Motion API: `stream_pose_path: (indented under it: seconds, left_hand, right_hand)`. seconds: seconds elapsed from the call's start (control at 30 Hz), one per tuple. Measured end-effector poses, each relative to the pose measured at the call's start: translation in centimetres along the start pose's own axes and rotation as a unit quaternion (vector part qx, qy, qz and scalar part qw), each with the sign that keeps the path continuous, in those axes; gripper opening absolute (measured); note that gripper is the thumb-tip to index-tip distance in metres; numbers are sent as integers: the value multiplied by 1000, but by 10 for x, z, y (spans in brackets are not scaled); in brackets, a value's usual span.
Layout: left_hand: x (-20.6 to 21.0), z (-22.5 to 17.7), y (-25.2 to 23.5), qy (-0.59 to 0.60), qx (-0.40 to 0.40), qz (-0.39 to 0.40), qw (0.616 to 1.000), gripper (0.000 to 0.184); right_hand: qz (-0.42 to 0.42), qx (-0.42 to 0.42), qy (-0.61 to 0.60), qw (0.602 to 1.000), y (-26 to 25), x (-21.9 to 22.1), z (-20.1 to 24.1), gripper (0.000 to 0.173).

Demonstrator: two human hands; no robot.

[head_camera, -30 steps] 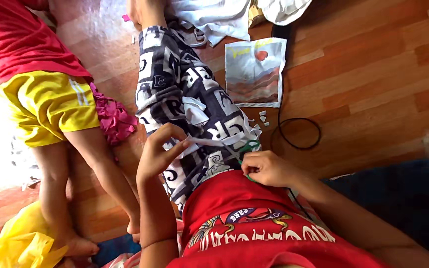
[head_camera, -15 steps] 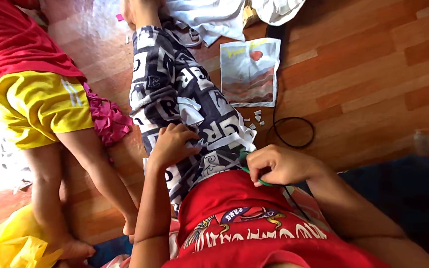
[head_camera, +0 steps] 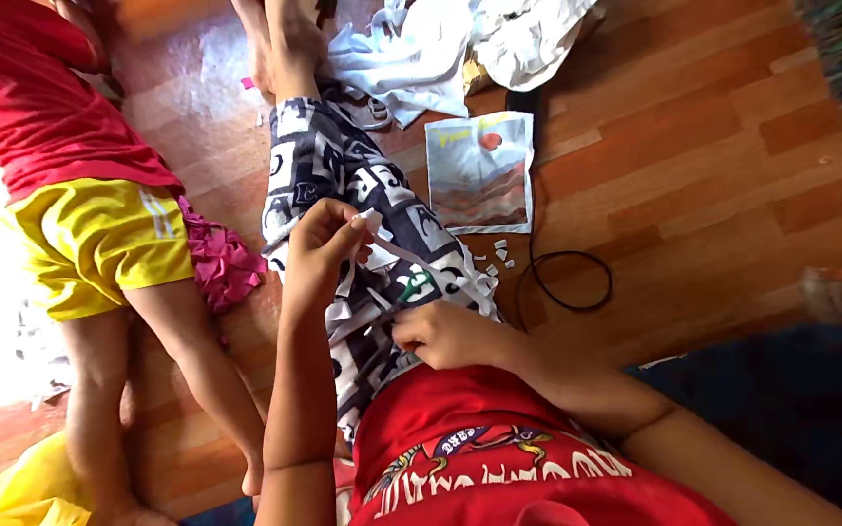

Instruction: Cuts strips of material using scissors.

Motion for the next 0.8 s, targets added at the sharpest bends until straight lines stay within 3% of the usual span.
stream_pose_path:
  seconds: [0.1, 0.23, 0.33, 0.4, 0.43, 0.5, 0.57, 0.67, 0.7, 0.8]
  left_hand:
    - [6, -8, -3, 27, 11, 10, 1000, 13]
    - [14, -5, 1, 48, 7, 27, 998, 16]
    - [21, 2, 7, 54, -9, 30, 998, 17]
    - [24, 5, 12, 47, -25, 28, 998, 18]
    - [24, 6, 14, 49, -29, 30, 998, 18]
    - [27, 7, 18, 60, -26, 42, 997, 18]
    - [32, 6, 21, 77, -18, 61, 995, 18]
    - [43, 3, 25, 106, -10, 88, 990, 17]
    - [45, 3, 27, 112, -12, 96, 989, 16]
    - [46, 7, 31, 113, -22, 101, 988, 15]
  right_hand:
    - [119, 189, 91, 971, -13, 24, -38, 20]
    - [117, 246, 122, 954, -14, 30, -59, 20]
    - [162, 251, 43, 953, -9, 20, -46, 25]
    - [69, 143, -21, 987, -4, -3, -24, 22]
    - [-51, 64, -37, 996, 1, -21, -12, 18]
    - [-255, -10, -65, 965, 17, -57, -2, 12]
    - [-360, -19, -79, 929, 27, -85, -8, 19]
    - [-329, -42, -118, 936, 21, -102, -20, 54]
    - [-309, -53, -145, 938, 18, -102, -21, 53]
    - [-311, -69, -217, 922, 14, -99, -24, 15]
Point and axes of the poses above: each hand's wrist, its own y-axis away from the middle knuckle, its own x-axis out of the palm, z = x × y, the point moved 8 cm from there along -y, towards the middle knuckle, and after that the axes turned 1 degree about y, right-handed, at the moved point
